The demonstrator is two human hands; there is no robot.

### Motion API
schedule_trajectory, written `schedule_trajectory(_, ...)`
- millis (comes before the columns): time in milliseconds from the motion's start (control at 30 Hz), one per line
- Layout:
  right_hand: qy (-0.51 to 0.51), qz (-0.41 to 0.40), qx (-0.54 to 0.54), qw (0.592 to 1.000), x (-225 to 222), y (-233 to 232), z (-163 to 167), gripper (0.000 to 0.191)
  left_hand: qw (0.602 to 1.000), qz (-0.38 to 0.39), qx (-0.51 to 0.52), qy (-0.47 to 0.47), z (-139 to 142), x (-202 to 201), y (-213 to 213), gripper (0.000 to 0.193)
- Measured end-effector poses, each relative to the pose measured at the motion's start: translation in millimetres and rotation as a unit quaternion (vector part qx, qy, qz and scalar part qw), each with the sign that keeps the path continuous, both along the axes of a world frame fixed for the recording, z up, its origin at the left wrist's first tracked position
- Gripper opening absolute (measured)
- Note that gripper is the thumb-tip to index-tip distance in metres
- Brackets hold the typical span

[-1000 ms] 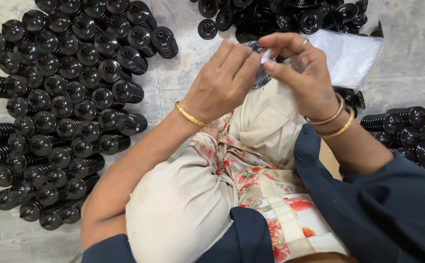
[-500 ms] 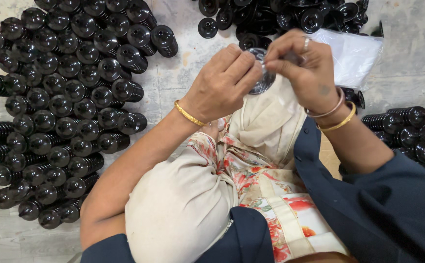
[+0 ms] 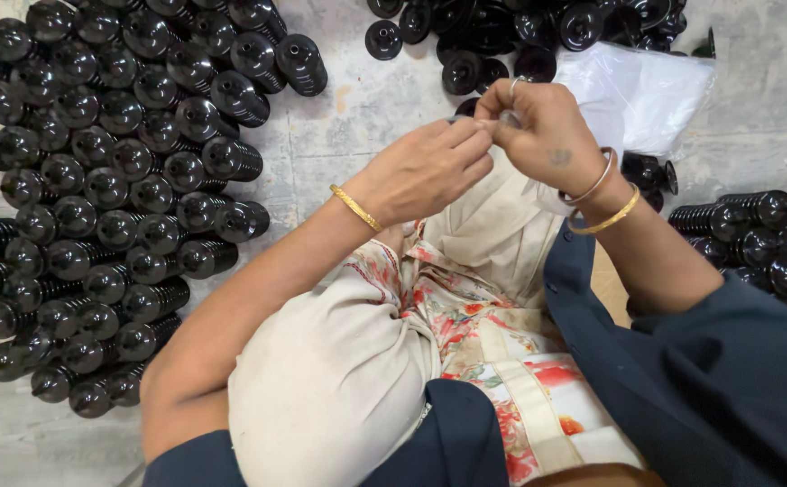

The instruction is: The person sits on the floor among piles of black plastic parts and wraps each part in a clear plastic bag, twisting the bag closed, and sets the wrapped part aside before reaching for the next one.

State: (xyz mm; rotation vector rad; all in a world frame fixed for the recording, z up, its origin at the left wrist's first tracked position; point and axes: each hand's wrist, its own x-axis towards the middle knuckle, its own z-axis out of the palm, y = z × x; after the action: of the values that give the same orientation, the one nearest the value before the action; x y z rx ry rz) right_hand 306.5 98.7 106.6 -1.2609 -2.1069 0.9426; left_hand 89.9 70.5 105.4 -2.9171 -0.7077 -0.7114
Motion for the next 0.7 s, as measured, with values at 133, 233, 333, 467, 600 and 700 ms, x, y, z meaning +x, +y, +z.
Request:
schedule_trajectory(133,0.247,0.02,-0.258,0.934,7,3,-13,0.002,0.999,-0.027,-0.009,-0.024,-1,0,-1,0.015)
schedule_trajectory(233,0.289,-0.021,-0.281,0.915,13,6,-26,0.005,0.999,-0.033,-0.031,-0.001,1,-4,3,0.017)
schedule_trajectory(333,0.364,-0.063,-0.3,0.88,7,10,-45,0.005,0.999,-0.022,-0.026,0.007,-2,-7,5,0.026)
schedule_trajectory(467,0.375,-0.043,-0.353,0.856,-5,5,-64,0.007,0.998,-0.052,-0.003,-0.027,-9,-4,2,0.016)
schedule_trajectory(600,0.368,-0.015,-0.336,0.867,-10,-10,-63,0.005,0.988,-0.016,-0.071,-0.139,-14,-5,1,0.023)
schedule_trajectory(700,0.378,0.005,-0.284,0.881,-10,-16,-54,0.005,0.955,0.082,-0.16,-0.236,-14,-6,1,0.02)
